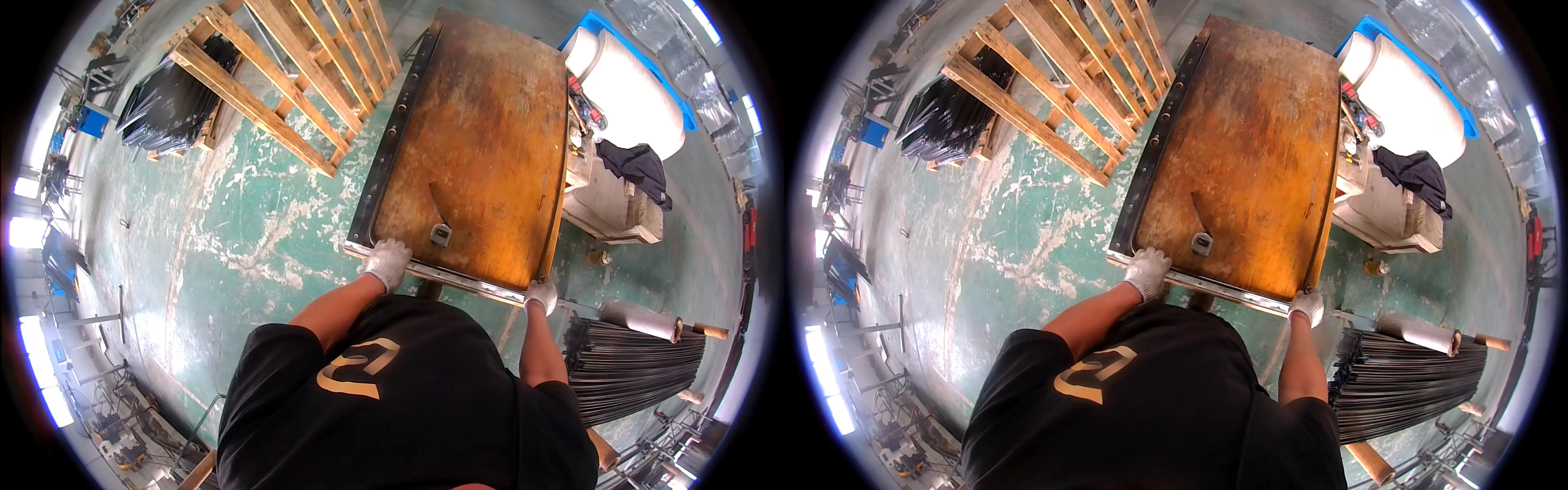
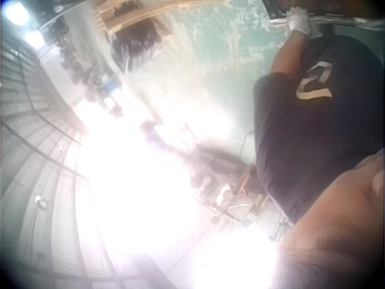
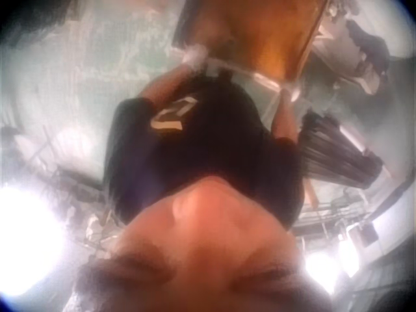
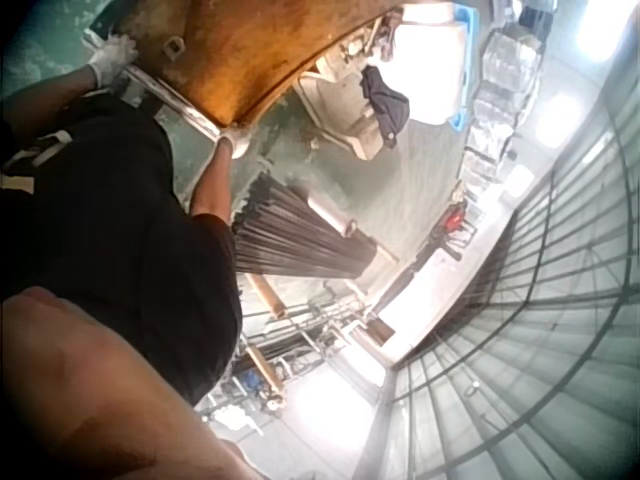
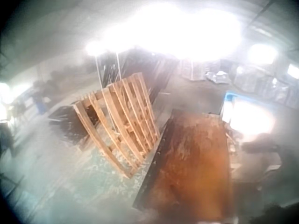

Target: The person measures a metal rod on a wooden workbench, then uses a manual bending machine to bend the rod into a rectangular frame. They repeat this process with multiple rods, stacking the finished frames on a rack.

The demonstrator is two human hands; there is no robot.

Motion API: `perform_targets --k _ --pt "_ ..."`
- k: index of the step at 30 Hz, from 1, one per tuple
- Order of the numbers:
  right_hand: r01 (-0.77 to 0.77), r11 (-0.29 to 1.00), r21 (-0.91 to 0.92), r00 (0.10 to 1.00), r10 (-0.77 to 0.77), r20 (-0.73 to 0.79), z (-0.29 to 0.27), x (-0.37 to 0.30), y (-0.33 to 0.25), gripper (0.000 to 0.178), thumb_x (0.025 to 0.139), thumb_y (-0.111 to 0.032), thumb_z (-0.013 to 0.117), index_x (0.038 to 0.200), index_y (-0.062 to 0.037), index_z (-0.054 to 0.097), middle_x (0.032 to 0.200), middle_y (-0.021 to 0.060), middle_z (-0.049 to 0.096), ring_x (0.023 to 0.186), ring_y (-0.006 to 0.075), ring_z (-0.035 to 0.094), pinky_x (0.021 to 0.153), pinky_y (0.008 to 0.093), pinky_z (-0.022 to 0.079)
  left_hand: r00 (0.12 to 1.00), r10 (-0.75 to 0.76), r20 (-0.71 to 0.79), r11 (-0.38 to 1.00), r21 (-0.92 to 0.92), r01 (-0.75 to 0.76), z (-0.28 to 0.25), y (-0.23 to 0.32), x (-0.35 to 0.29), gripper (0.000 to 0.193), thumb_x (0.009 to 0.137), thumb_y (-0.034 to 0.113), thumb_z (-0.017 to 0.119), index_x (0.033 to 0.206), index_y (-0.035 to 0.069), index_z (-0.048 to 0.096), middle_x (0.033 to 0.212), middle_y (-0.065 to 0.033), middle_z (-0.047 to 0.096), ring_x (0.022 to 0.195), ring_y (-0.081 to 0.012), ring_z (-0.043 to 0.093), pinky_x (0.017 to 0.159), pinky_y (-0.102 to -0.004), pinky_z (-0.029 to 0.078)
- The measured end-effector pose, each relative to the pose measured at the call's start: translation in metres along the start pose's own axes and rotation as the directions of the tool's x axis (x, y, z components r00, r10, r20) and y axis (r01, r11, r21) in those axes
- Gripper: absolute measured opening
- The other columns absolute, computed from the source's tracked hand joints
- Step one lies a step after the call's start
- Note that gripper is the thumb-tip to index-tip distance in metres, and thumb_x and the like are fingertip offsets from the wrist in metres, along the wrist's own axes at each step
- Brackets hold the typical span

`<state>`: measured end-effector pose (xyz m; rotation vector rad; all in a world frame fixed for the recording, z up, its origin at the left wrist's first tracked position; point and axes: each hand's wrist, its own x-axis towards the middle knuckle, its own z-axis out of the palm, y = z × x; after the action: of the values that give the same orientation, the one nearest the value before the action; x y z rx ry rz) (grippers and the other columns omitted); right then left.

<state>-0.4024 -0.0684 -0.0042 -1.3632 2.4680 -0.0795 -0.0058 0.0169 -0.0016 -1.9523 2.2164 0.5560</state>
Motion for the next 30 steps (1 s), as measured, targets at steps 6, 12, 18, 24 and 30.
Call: perform_targets --k 6,12,18,24,30 --pt "0.046 0.999 0.012 0.999 -0.046 -0.003 0.006 0.002 0.007 0.031 0.083 -0.022 0.066 0.112 -0.0107 0.072 0.110 0.0188 0.072 0.103 0.0377 0.069 0.089 0.0463 0.054 0.996 0.028 -0.087 0.999 -0.024 -0.031 0.005 0.005 -0.003 0.019 0.078 0.017 0.066 0.095 0.011 0.069 0.103 -0.0108 0.066 0.106 -0.0290 0.061 0.094 -0.0418 0.047" --pt "0.059 0.998 0.008 0.998 -0.059 -0.004 0.003 0.001 0.006 0.031 0.083 -0.022 0.067 0.111 -0.0101 0.072 0.109 0.0193 0.072 0.103 0.0375 0.069 0.089 0.0458 0.054 0.994 0.025 -0.107 0.999 -0.032 -0.029 -0.001 0.007 -0.005 0.019 0.078 0.018 0.065 0.095 0.011 0.069 0.101 -0.0109 0.066 0.106 -0.0290 0.061 0.096 -0.0415 0.046" --pt "0.038 0.999 0.023 0.999 -0.038 -0.016 0.006 0.008 0.007 0.030 0.083 -0.020 0.065 0.110 -0.0096 0.072 0.111 0.0192 0.072 0.103 0.0378 0.069 0.088 0.0458 0.054 0.998 0.005 -0.059 1.000 -0.025 -0.006 0.000 0.007 -0.004 0.020 0.081 0.019 0.064 0.099 0.011 0.069 0.105 -0.0110 0.066 0.109 -0.0286 0.061 0.097 -0.0412 0.046" --pt "0.030 0.999 -0.011 0.999 -0.030 -0.013 0.003 0.004 0.005 0.030 0.083 -0.020 0.064 0.110 -0.0106 0.072 0.111 0.0182 0.072 0.102 0.0381 0.069 0.088 0.0462 0.054 1.000 0.002 0.021 1.000 -0.004 -0.002 -0.010 0.015 -0.004 0.023 0.084 0.018 0.064 0.105 0.011 0.069 0.110 -0.0105 0.066 0.112 -0.0278 0.060 0.099 -0.0403 0.045" --pt "0.021 1.000 0.019 1.000 -0.020 -0.019 -0.001 -0.003 -0.001 0.029 0.083 -0.020 0.064 0.109 -0.0103 0.072 0.110 0.0179 0.073 0.101 0.0382 0.070 0.086 0.0467 0.054 0.998 0.016 0.065 0.999 0.027 -0.018 -0.013 0.018 -0.002 0.022 0.086 0.017 0.062 0.106 0.011 0.069 0.111 -0.0098 0.066 0.112 -0.0263 0.060 0.097 -0.0394 0.046"
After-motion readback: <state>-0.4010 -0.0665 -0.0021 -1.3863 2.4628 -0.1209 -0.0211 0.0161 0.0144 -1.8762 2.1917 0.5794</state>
